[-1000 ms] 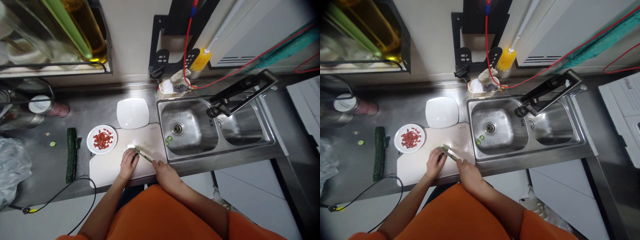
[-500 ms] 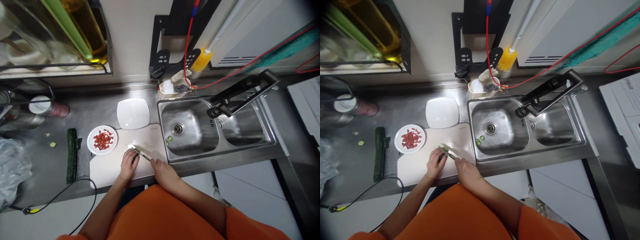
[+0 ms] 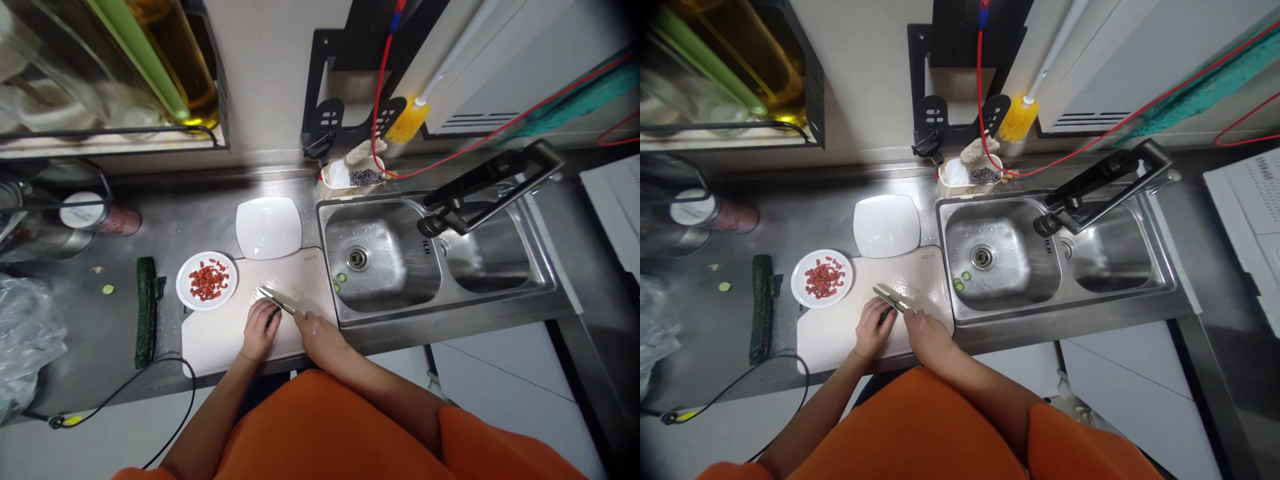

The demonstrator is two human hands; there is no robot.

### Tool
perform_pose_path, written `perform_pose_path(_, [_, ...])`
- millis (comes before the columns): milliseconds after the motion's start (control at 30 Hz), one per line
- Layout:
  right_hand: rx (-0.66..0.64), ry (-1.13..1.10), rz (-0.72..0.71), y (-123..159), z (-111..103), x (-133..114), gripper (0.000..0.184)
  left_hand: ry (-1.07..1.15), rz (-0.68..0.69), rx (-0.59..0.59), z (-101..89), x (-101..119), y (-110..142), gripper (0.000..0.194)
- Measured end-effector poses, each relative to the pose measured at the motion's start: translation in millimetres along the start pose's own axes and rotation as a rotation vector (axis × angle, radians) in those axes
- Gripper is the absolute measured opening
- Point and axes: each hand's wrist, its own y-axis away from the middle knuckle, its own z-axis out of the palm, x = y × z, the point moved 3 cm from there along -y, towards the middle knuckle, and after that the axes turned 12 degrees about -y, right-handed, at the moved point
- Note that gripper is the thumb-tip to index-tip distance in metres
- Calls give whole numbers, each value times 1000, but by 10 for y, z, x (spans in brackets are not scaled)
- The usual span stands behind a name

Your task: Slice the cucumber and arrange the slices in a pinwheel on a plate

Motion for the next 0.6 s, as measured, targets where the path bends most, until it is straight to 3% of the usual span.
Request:
perform_pose_path(333, [34,-10,-19,-230,157,-28,38,10,0,-23,6,-11,-10,21])
perform_pose_path(600, [60,-18,-11,-260,227,20,39,7,17,-16,-7,4,-19,22])
